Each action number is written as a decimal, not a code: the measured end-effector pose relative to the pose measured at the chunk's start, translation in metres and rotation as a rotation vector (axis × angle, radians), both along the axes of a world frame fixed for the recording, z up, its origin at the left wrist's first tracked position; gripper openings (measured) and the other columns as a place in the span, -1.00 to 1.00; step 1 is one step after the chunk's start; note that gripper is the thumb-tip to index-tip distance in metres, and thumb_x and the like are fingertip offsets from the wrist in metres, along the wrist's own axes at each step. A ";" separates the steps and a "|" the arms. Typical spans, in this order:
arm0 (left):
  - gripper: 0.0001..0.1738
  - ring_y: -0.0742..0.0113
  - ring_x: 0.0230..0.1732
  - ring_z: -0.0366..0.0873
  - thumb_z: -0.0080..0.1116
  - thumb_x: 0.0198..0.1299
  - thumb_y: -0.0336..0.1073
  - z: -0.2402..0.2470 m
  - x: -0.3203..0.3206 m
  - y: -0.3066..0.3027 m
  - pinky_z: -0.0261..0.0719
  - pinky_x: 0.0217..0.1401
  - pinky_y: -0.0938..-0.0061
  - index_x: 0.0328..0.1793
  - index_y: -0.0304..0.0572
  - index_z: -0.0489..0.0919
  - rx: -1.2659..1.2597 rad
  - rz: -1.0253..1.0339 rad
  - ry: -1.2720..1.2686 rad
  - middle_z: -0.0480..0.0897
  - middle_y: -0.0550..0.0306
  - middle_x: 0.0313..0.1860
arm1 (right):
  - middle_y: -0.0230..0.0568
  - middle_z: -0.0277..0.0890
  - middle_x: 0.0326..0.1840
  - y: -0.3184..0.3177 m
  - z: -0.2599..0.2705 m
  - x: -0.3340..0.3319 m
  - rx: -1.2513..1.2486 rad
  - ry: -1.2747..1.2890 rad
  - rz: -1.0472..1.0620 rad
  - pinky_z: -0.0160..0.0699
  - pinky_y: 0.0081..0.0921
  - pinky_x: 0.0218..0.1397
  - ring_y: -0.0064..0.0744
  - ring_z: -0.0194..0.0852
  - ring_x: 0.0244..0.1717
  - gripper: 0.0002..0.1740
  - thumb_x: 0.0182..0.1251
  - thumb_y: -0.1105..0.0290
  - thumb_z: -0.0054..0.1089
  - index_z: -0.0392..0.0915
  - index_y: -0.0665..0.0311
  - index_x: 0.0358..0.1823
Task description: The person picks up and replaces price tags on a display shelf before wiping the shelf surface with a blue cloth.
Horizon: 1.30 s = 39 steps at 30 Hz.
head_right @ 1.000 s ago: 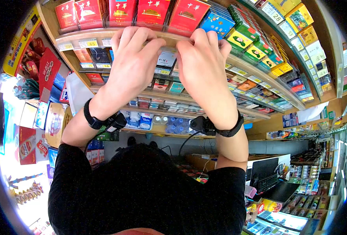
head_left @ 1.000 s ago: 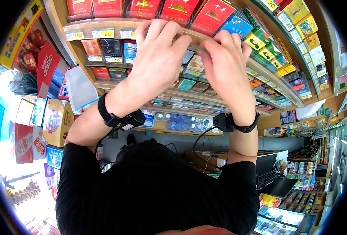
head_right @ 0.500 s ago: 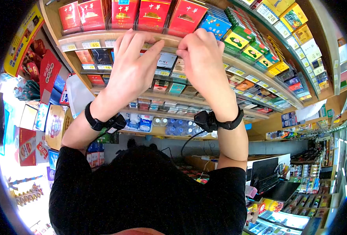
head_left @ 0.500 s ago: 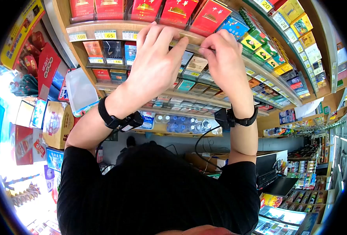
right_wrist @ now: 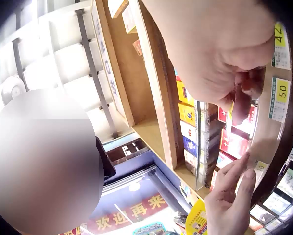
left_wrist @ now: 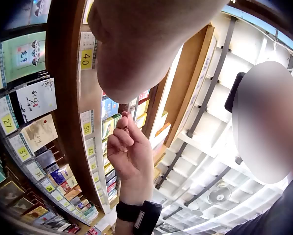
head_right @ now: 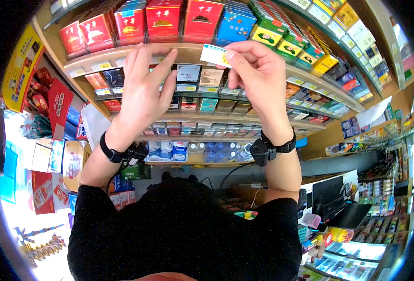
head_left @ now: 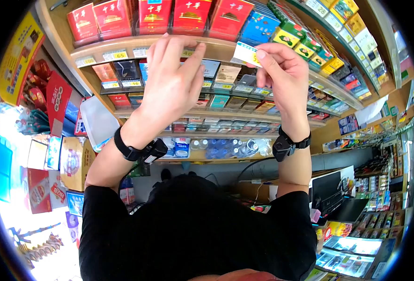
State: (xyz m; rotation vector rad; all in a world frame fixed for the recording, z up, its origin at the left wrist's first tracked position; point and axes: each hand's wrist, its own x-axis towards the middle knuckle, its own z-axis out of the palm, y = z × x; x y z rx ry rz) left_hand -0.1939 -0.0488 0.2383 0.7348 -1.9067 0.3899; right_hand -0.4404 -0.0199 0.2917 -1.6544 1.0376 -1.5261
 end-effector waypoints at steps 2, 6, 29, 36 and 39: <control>-0.59 -0.12 0.24 0.55 0.42 0.19 -0.51 0.002 0.004 0.001 0.47 0.39 0.02 0.20 -0.32 0.77 -0.008 -0.034 0.015 0.64 -0.04 0.22 | -0.15 0.82 -0.27 0.002 -0.005 -0.004 0.032 -0.026 0.072 0.51 -0.67 -0.46 -0.53 0.75 -0.44 -0.81 0.65 0.49 0.23 0.72 0.44 0.09; -0.60 -0.10 0.25 0.54 0.43 0.16 -0.54 0.006 0.009 0.001 0.50 0.34 0.06 0.17 -0.29 0.79 -0.053 -0.071 0.049 0.65 -0.06 0.21 | -0.08 0.82 -0.24 0.004 -0.017 -0.011 0.008 -0.048 0.140 0.64 -0.59 -0.40 -0.41 0.84 -0.34 -0.77 0.66 0.53 0.15 0.71 0.47 0.16; -0.80 0.58 -0.46 0.58 0.27 0.59 -0.32 0.015 -0.021 0.017 0.48 -0.37 0.65 0.00 -0.37 0.70 1.146 -0.644 0.554 0.71 0.24 -0.38 | -0.22 0.78 -0.31 0.014 -0.033 -0.005 0.041 -0.071 0.224 0.60 -0.63 -0.40 -0.48 0.82 -0.37 -0.72 0.71 0.42 0.12 0.71 0.43 0.18; -0.84 0.66 -0.40 0.61 0.25 0.57 -0.38 0.000 -0.022 0.014 0.62 -0.36 0.63 0.02 -0.39 0.68 1.051 -0.614 0.467 0.72 0.24 -0.35 | -0.37 0.77 -0.21 0.014 -0.042 -0.007 -0.028 0.125 0.099 0.58 -0.69 -0.23 -0.67 0.68 -0.29 -0.79 0.52 0.52 0.41 0.72 0.36 0.11; -0.88 0.48 -0.26 0.68 0.33 0.46 -0.45 0.004 -0.013 0.008 0.67 -0.23 0.48 0.03 -0.34 0.68 1.059 -0.550 0.394 0.73 0.17 -0.24 | -0.39 0.76 -0.15 0.011 -0.041 -0.014 -0.092 0.263 0.037 0.61 -0.67 -0.16 -0.68 0.64 -0.29 -0.85 0.57 0.52 0.37 0.72 0.36 0.07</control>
